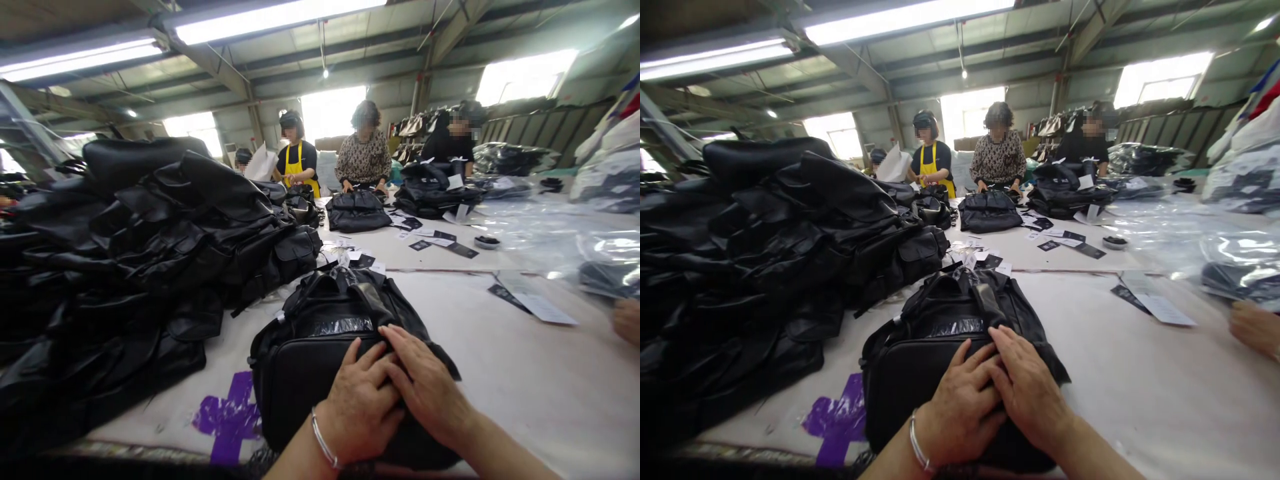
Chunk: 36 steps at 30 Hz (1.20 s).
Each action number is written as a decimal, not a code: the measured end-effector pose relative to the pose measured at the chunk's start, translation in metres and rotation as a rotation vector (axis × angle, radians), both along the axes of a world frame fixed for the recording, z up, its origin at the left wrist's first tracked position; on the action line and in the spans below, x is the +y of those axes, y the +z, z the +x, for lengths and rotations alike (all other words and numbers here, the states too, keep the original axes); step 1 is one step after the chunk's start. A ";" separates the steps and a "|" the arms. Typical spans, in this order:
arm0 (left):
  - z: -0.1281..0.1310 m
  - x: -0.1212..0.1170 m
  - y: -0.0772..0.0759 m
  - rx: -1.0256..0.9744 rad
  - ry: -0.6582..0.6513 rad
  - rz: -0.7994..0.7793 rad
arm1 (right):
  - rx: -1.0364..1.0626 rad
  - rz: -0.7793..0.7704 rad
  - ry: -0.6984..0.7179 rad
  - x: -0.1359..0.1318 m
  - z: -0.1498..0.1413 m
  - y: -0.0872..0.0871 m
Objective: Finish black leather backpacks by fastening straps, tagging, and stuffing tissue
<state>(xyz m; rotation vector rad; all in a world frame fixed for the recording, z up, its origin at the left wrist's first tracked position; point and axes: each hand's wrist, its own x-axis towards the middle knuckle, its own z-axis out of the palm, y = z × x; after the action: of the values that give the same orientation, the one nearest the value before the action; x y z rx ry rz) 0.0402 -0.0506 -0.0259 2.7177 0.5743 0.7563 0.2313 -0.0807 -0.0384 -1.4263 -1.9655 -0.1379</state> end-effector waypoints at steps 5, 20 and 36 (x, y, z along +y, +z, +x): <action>-0.007 0.022 0.019 -0.308 0.294 -0.351 | -0.289 -0.079 0.011 0.006 0.000 -0.032; 0.091 0.124 -0.007 -0.645 0.390 -1.673 | -0.377 0.057 -0.012 0.008 0.003 -0.033; 0.116 0.175 -0.023 -0.858 0.582 -1.589 | -0.404 0.129 0.052 0.021 0.009 -0.040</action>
<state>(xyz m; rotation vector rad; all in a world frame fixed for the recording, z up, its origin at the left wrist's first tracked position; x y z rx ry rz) 0.1563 0.1245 -0.0488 0.6876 1.0557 0.8697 0.2405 -0.0599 -0.0779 -1.3380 -2.2659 -0.5570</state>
